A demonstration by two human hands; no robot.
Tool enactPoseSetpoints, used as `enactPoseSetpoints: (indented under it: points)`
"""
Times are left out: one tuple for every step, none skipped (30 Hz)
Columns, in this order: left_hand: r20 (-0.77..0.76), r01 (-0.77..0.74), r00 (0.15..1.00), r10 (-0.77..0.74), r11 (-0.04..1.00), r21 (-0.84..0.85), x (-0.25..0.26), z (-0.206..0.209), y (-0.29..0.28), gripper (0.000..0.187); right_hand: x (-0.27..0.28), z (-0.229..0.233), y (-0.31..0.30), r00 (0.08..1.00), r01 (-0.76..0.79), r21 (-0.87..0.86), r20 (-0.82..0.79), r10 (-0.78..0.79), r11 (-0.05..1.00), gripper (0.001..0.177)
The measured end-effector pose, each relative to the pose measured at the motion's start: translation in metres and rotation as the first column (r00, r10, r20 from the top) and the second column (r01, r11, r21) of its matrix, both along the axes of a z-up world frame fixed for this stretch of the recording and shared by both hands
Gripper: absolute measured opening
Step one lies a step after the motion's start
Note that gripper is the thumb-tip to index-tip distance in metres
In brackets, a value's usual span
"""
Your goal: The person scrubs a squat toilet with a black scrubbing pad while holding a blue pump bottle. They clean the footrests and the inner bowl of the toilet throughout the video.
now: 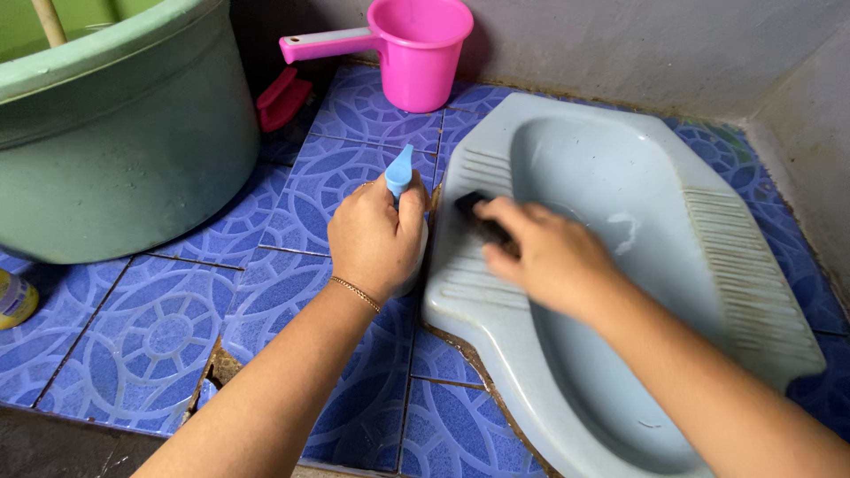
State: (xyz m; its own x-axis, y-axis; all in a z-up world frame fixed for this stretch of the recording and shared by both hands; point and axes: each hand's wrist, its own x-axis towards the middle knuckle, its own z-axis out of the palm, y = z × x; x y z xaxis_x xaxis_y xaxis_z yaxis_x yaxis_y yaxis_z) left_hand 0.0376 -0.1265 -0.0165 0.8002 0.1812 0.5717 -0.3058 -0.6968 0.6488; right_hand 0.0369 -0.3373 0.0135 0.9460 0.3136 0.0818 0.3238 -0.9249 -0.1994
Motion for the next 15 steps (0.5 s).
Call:
enactPoseSetpoints:
  points:
    - [-0.001, -0.004, 1.000, 0.004, 1.000, -0.003, 0.000, 0.001, -0.001, 0.027, 0.009, 0.005, -0.004, 0.996, 0.087, -0.012, -0.007, -0.087, 0.996, 0.049]
    - [-0.002, -0.008, 1.000, 0.008, 1.000, -0.002, 0.000, 0.002, -0.001, 0.027, 0.015, 0.008, -0.006, 0.990, 0.139, -0.028, -0.028, -0.140, 0.990, 0.050]
    - [-0.003, -0.013, 1.000, 0.013, 1.000, -0.002, -0.001, 0.002, -0.001, 0.027, 0.021, 0.011, -0.007, 0.980, 0.191, -0.044, -0.048, -0.193, 0.981, 0.052]
    - [-0.005, -0.012, 1.000, 0.012, 1.000, -0.002, -0.001, 0.003, -0.001, 0.028, 0.023, 0.013, -0.008, 0.967, 0.242, -0.063, -0.068, -0.246, 0.968, 0.054]
    - [-0.006, -0.010, 1.000, 0.010, 1.000, -0.002, -0.001, 0.003, -0.001, 0.028, 0.017, 0.011, -0.008, 0.980, 0.197, -0.064, -0.014, -0.198, 0.978, 0.051]
    - [-0.009, -0.011, 1.000, 0.011, 1.000, -0.002, -0.001, 0.003, -0.001, 0.029, 0.005, 0.005, -0.004, 0.988, 0.149, -0.067, 0.037, -0.147, 0.986, 0.049]
    - [-0.009, -0.011, 1.000, 0.011, 1.000, -0.006, -0.001, 0.002, 0.000, 0.029, -0.006, 0.001, 0.000, 0.991, 0.102, -0.073, 0.089, -0.096, 0.992, 0.046]
    - [-0.009, -0.007, 1.000, 0.007, 1.000, -0.008, -0.001, 0.002, 0.000, 0.029, -0.014, -0.002, 0.002, 0.998, 0.022, -0.040, 0.064, -0.019, 0.999, 0.048]
    - [-0.009, -0.004, 1.000, 0.004, 1.000, -0.011, -0.001, 0.002, -0.001, 0.029, -0.023, -0.004, 0.004, 0.997, -0.058, -0.005, 0.042, 0.059, 0.998, 0.049]
    - [-0.003, 0.003, 1.000, -0.003, 1.000, -0.015, 0.000, 0.001, -0.001, 0.029, -0.027, -0.004, 0.005, 0.990, -0.138, 0.034, 0.023, 0.137, 0.990, 0.051]
    - [0.004, 0.011, 1.000, -0.011, 1.000, -0.019, 0.000, 0.001, -0.001, 0.029, -0.024, -0.002, 0.004, 0.996, -0.088, 0.046, 0.009, 0.088, 0.995, 0.050]
    - [0.010, 0.017, 1.000, -0.017, 1.000, -0.024, 0.000, 0.001, -0.001, 0.029, -0.017, 0.002, 0.002, 0.999, -0.038, 0.056, -0.006, 0.039, 0.998, 0.048]
    - [-0.012, 0.004, 1.000, -0.004, 1.000, -0.014, -0.001, 0.001, -0.001, 0.030, -0.010, 0.005, 0.000, 1.000, 0.011, 0.065, -0.022, -0.010, 0.998, 0.047]
    - [-0.027, -0.012, 1.000, 0.012, 1.000, -0.004, 0.000, 0.002, -0.001, 0.030, -0.003, 0.010, 0.000, 0.997, 0.068, 0.028, -0.030, -0.067, 0.997, 0.047]
    - [-0.043, -0.028, 0.999, 0.029, 1.000, 0.006, 0.000, 0.002, -0.001, 0.030, 0.004, 0.014, -0.001, 0.992, 0.124, -0.008, -0.037, -0.124, 0.992, 0.048]
